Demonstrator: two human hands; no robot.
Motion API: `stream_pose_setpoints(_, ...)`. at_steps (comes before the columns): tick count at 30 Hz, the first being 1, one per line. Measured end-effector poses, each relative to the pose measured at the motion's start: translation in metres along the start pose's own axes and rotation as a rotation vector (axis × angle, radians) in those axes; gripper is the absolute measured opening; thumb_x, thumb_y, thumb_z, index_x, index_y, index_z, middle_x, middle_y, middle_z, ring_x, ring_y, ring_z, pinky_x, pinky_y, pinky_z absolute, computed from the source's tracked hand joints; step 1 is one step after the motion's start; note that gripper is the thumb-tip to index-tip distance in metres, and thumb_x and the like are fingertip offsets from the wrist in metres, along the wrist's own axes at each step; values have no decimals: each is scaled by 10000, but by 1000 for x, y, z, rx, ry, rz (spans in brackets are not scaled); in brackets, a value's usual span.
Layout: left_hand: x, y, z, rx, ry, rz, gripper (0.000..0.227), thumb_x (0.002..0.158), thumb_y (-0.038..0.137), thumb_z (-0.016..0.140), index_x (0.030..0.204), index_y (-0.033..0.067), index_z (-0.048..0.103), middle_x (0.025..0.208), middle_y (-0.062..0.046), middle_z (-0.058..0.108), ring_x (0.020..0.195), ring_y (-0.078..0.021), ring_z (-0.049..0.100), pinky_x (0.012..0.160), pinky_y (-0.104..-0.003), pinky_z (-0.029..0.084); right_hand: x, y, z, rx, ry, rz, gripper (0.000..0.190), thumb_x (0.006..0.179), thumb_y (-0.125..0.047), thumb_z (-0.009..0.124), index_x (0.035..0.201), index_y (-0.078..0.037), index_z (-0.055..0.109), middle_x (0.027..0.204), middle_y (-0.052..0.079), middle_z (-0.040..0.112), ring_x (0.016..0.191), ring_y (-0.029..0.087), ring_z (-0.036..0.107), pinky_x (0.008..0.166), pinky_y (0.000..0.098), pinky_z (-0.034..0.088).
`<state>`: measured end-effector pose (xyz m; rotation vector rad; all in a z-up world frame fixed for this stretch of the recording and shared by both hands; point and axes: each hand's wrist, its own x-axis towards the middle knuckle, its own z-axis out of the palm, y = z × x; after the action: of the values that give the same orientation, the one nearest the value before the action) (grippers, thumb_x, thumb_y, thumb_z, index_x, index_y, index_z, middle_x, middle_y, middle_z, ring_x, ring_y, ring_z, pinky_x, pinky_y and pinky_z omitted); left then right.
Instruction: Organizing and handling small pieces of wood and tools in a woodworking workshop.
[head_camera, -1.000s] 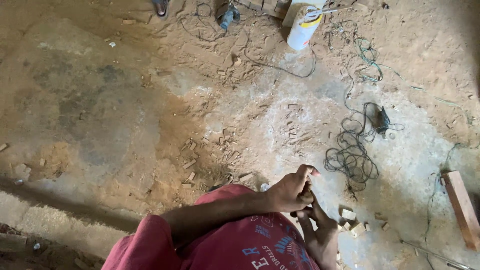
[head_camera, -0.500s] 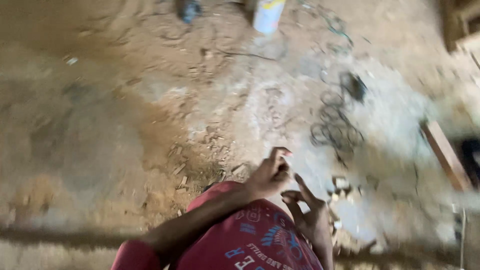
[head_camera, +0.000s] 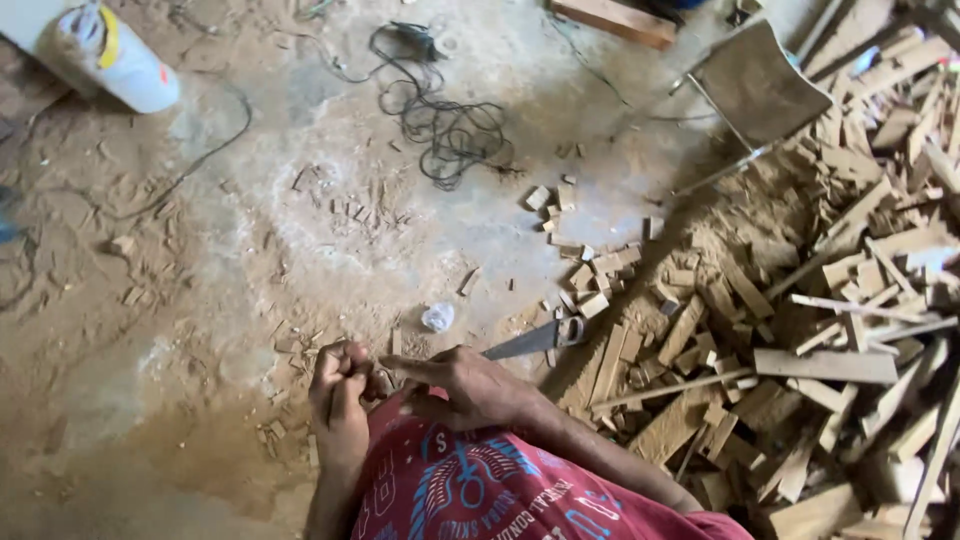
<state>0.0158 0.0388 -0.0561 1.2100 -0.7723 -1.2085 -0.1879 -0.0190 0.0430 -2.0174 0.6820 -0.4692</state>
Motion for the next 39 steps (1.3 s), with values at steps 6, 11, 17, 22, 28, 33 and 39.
stream_pose_setpoints(6, 0, 0, 2, 58, -48, 121, 179, 903, -62, 444, 1033, 0, 551, 748, -70, 614, 583, -95, 567, 514, -266, 505, -9, 3, 1, 66, 25, 22, 662, 951, -179, 708, 1544, -4, 472, 1044, 141, 788, 905, 293, 788, 853, 417, 621)
stream_pose_setpoints(11, 2, 11, 10, 215, -33, 177, 144, 959, -36, 503, 1087, 9, 550, 767, -32, 614, 583, -63, 593, 470, -231, 525, -15, 11, -5, 173, -7, 27, 652, 1003, -261, 690, 1553, 9, 468, 1066, 120, 796, 914, 247, 797, 922, 387, 626)
stream_pose_setpoints(17, -5, 39, 22, 240, 12, 115, 269, 1000, 65, 650, 1248, 2, 567, 746, -23, 611, 625, -59, 566, 528, -226, 459, -20, 6, -19, 373, -19, 15, 663, 1022, -317, 677, 1554, 19, 468, 1072, 109, 789, 1003, 229, 785, 988, 376, 600)
stream_pose_setpoints(22, -5, 40, 22, 307, -81, 290, 359, 1050, 66, 622, 1403, 27, 569, 934, -39, 687, 821, -75, 614, 722, -233, 526, -26, 11, -21, 410, -23, -31, 649, 1034, -391, 692, 1534, 1, 561, 1037, 92, 817, 999, 235, 809, 1042, 393, 608)
stream_pose_setpoints(28, -3, 45, 34, 239, -119, 247, 462, 975, 27, 706, 1414, 45, 563, 1030, -58, 679, 926, -97, 641, 793, -247, 554, -32, 23, -19, 1136, -145, -97, 799, 1056, -377, 676, 1671, -23, 309, 1068, 210, 762, 933, 310, 747, 845, 420, 622)
stream_pose_setpoints(33, 1, 44, 31, 54, -115, 271, 592, 921, -8, 775, 1453, 35, 519, 1021, -69, 657, 932, -127, 651, 816, -290, 620, -24, 24, -13, 1453, -218, -217, 1008, 1003, -556, 627, 1675, -55, 68, 987, 252, 745, 826, 329, 745, 731, 418, 637)
stream_pose_setpoints(39, 5, 55, 37, 153, -96, 379, 601, 948, -5, 756, 1481, 8, 480, 1043, -102, 716, 933, -146, 711, 793, -269, 647, -21, 33, -3, 1708, -247, -302, 1126, 956, -700, 539, 1659, -64, -69, 911, 273, 739, 730, 351, 739, 694, 469, 606)
